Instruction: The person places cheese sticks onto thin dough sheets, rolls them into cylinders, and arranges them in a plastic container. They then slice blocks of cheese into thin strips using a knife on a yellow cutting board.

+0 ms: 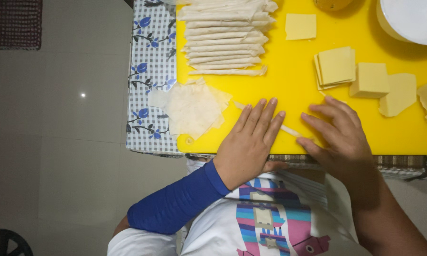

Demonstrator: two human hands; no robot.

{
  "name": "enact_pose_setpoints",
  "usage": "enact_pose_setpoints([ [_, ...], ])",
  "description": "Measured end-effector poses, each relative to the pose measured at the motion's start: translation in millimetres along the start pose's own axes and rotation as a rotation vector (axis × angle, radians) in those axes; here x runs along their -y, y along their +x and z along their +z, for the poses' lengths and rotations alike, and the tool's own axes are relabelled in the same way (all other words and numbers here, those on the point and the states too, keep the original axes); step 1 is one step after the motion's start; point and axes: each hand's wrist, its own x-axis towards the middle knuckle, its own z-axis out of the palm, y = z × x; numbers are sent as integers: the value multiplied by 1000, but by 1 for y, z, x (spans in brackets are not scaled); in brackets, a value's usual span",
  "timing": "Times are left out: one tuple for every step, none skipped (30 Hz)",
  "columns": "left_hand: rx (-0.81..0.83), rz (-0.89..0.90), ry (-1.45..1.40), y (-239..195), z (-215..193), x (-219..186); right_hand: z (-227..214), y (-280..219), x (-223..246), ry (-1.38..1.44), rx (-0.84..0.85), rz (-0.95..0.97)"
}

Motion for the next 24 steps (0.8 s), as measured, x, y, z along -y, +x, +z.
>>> enact_pose_setpoints([
  [12,-2,9,1,0,0,1,2,3,37,-31,69],
  [25,-5,18,1,0,0,3,4,5,17,-21,70],
  [38,-8,26,2,0,0,4,7,7,-3,-11,70],
  [20,-9,0,3,1,0,6,9,8,-22,-1,71],
  [1,-10,-24,5,1,1,7,12,9,-41,24,41],
  [-18,-10,-49,6,2,1,8,16,10,-60,49,11],
  [-24,-10,-50,7,2,2,8,19,10,-79,73,-21],
  [-30,-10,-52,8,2,2,9,22,11,-56,72,-6],
  [-37,-11,-52,10,2,3,9,25,12,-33,70,7],
  [-36,-10,-53,11,2,5,9,29,12,-10,69,21],
  [-34,-8,-57,13,3,5,9,30,12,-5,65,18],
  [-31,-6,-61,14,3,6,9,32,12,0,61,16],
  [-38,-2,-64,15,3,7,10,33,12,5,56,15],
  [-44,1,-68,16,3,7,9,34,12,10,48,13],
  [-49,5,-72,17,2,8,10,35,11,16,40,11],
  [-59,9,-74,18,2,8,10,35,11,22,32,8],
  [-68,12,-76,19,2,9,11,36,11,29,32,23],
  [-78,16,-77,20,1,9,11,36,11,36,32,37],
  [-89,18,-99,20,1,9,12,36,12,44,33,52],
  [-100,20,-121,21,1,10,13,36,12,44,34,54],
  [-112,23,-144,22,1,11,14,36,13,43,34,55],
  [-113,26,-233,22,1,13,15,36,13,42,35,57],
  [-114,31,-322,22,0,17,15,36,13,61,29,87],
  [-115,36,-412,22,0,20,15,35,14,81,23,117],
])
